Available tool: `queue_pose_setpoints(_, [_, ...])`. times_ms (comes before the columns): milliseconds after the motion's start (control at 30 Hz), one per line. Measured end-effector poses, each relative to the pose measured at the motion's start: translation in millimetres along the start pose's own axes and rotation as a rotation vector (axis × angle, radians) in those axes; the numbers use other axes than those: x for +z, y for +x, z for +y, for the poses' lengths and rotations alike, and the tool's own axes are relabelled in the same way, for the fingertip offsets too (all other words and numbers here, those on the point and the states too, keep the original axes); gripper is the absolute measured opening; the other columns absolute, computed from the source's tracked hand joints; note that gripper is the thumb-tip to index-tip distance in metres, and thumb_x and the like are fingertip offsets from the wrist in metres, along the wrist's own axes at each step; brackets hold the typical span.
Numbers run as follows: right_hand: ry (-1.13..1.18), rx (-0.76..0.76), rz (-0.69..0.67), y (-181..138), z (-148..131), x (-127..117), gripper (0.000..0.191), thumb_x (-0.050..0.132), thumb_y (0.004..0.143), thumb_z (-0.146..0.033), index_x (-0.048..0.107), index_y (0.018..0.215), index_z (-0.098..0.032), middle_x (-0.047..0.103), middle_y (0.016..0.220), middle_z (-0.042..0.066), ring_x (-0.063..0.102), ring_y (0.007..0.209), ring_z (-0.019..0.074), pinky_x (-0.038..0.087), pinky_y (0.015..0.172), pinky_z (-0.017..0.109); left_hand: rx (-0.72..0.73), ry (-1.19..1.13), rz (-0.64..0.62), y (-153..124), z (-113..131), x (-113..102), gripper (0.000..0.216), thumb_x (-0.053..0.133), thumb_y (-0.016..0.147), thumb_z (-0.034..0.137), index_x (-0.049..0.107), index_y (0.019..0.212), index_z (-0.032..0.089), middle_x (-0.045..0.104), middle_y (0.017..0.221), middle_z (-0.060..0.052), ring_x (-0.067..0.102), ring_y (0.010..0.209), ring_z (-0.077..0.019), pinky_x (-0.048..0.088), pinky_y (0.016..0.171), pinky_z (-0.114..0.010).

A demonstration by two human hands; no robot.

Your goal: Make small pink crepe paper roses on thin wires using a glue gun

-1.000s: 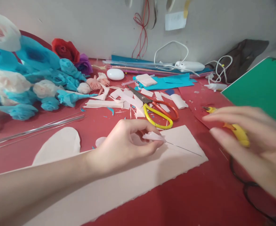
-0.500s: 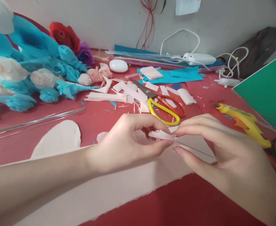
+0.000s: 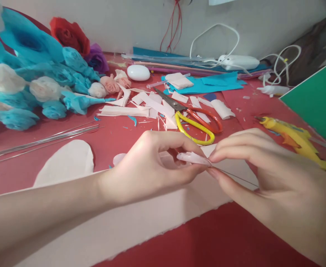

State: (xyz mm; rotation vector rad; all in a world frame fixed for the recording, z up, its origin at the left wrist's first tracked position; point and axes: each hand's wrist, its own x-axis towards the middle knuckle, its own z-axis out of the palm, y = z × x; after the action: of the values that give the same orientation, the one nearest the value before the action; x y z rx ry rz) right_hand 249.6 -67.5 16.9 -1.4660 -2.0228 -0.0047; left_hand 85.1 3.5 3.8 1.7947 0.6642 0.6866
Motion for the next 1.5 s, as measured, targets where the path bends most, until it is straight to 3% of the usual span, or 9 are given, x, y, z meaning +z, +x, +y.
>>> queue_pose_setpoints(167, [0.055,-0.037,-0.004,-0.3,2.5,1.2,0.009,0.063,0.071,-0.010,0.059,0.077,-0.016,0.059,0.082,-0.001,0.054,0.082,0.0105,0.045,0.068,0.023,0.018,-0.021,-0.016,1.0,-1.9,0.6,0.002,0.063,0.073,0.016,0.064,0.073,0.016,0.067,0.070,0.005,0.062,0.065,-0.0062,0.047,0.058,-0.009])
queue_pose_setpoints(433, [-0.067,-0.177,0.040,1.4,-0.3,-3.2,0.007,0.059,0.074,-0.010,0.061,0.071,-0.017,0.062,0.077,0.001,0.054,0.078,0.0144,0.044,0.072,0.029,0.040,0.009,-0.043,0.8,-3.4,-1.1,0.004,0.063,0.072,0.016,0.064,0.076,0.016,0.068,0.073,0.004,0.063,0.069,-0.0080,0.048,0.061,-0.011])
queue_pose_setpoints(667, [-0.245,-0.359,0.002,-4.3,2.4,-11.7,0.017,0.064,0.070,-0.010,0.065,0.086,-0.017,0.065,0.086,0.000,0.055,0.082,0.0195,0.042,0.075,0.037,0.042,0.017,-0.018,1.4,-3.4,-0.4,0.002,0.064,0.072,0.018,0.064,0.073,0.016,0.067,0.071,0.004,0.062,0.066,-0.0081,0.048,0.058,-0.011])
queue_pose_setpoints(833, [-0.250,-0.367,0.041,-2.9,-1.4,-12.2,0.008,0.062,0.071,-0.009,0.063,0.076,-0.015,0.067,0.075,0.001,0.058,0.073,0.0187,0.041,0.068,0.036,0.054,0.038,-0.024,-0.2,-4.8,-0.3,0.004,0.063,0.073,0.020,0.064,0.076,0.017,0.067,0.072,0.004,0.061,0.068,-0.0088,0.049,0.061,-0.013])
queue_pose_setpoints(1000, [-0.246,-0.350,0.027,-8.7,1.4,-9.8,0.014,0.062,0.072,-0.013,0.064,0.086,-0.017,0.065,0.082,0.003,0.055,0.082,0.0208,0.041,0.078,0.039,0.052,0.033,-0.034,0.1,-5.1,-0.1,0.006,0.061,0.074,0.021,0.063,0.078,0.017,0.067,0.074,0.002,0.062,0.070,-0.0123,0.050,0.062,-0.019])
queue_pose_setpoints(1233, [-0.237,-0.330,-0.022,-13.2,7.1,-7.9,0.023,0.060,0.075,-0.016,0.061,0.098,-0.015,0.061,0.087,0.005,0.053,0.088,0.0211,0.041,0.081,0.040,0.037,0.016,-0.006,1.1,-4.5,0.5,0.010,0.064,0.071,0.023,0.063,0.080,0.018,0.067,0.078,0.000,0.062,0.073,-0.0145,0.050,0.066,-0.023])
queue_pose_setpoints(1500, [-0.185,-0.351,0.039,-4.1,4.7,-6.6,0.012,0.062,0.072,-0.008,0.064,0.084,-0.010,0.063,0.075,0.006,0.057,0.076,0.0185,0.043,0.070,0.035,0.101,0.036,-0.014,1.7,-5.6,-0.2,0.014,0.065,0.070,0.017,0.061,0.083,0.018,0.066,0.082,0.002,0.061,0.076,-0.0122,0.049,0.071,-0.022])
